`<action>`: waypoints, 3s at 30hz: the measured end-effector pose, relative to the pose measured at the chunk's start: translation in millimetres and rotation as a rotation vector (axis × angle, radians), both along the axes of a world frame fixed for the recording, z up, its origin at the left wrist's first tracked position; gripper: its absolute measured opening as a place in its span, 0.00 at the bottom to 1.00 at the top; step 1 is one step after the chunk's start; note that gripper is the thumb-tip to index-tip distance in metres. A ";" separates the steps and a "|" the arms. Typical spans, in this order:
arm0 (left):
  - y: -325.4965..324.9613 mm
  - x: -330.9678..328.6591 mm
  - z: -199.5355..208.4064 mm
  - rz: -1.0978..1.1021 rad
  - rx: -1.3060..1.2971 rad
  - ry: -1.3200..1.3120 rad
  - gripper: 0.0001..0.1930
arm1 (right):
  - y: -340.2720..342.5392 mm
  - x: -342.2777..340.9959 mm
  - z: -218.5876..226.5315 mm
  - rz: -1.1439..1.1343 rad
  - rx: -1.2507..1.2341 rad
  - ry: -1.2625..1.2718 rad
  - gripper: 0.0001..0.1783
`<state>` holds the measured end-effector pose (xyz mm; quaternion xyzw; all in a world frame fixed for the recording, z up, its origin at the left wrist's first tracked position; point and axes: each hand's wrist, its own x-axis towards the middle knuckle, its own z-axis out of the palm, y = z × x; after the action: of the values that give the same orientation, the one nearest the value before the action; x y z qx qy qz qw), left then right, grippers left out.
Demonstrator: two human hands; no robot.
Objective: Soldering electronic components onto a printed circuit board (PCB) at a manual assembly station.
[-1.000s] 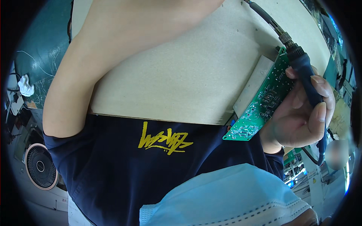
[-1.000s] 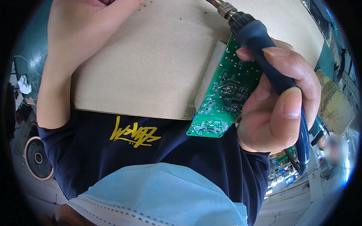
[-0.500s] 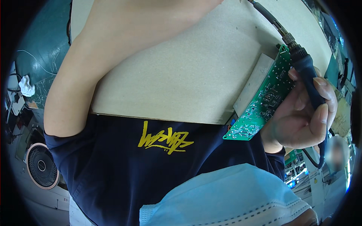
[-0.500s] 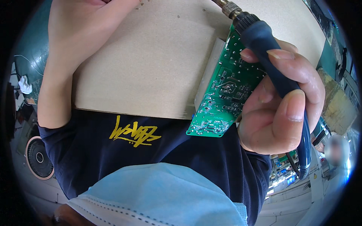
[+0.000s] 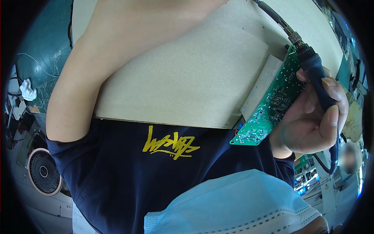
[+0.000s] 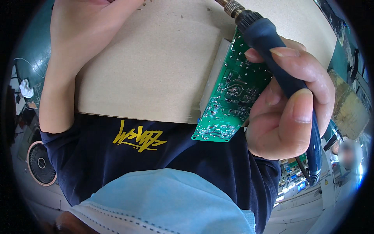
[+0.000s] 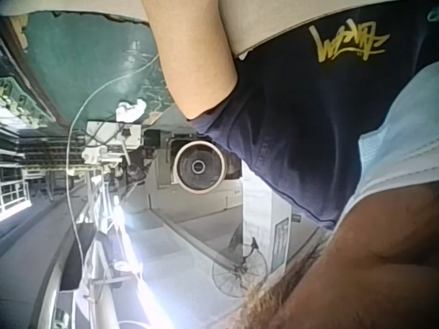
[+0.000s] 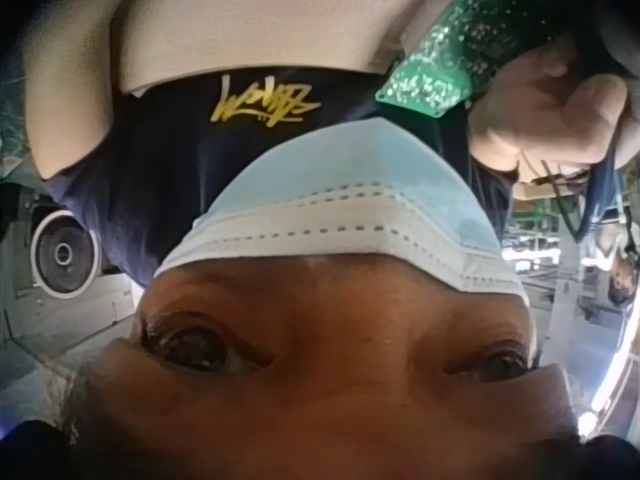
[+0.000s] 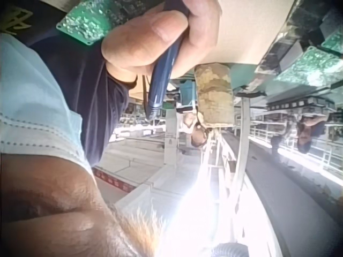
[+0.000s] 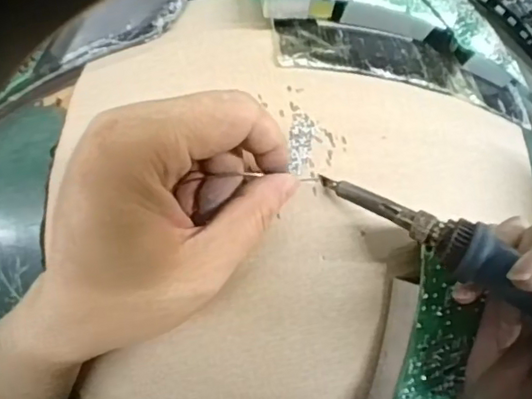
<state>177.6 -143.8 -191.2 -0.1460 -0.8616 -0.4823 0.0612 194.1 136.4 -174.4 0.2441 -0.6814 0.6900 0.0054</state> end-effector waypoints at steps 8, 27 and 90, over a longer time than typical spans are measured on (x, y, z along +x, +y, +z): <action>4.5 3.2 25.2 0.050 -0.031 -0.237 0.04 | 0.2 0.1 -0.5 -0.006 -0.011 -0.010 0.27; -0.9 1.4 0.4 0.021 -0.092 0.011 0.04 | -3.9 1.4 2.2 -0.008 0.013 -0.032 0.27; 87.8 28.6 17.1 -0.230 -0.071 0.385 0.09 | 65.2 59.2 -25.6 -0.293 -0.163 0.559 0.25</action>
<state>206.1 -56.0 -174.0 -0.3347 -0.8281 -0.4188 0.1638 253.3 201.6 -200.0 0.3223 -0.6238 0.6406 0.3109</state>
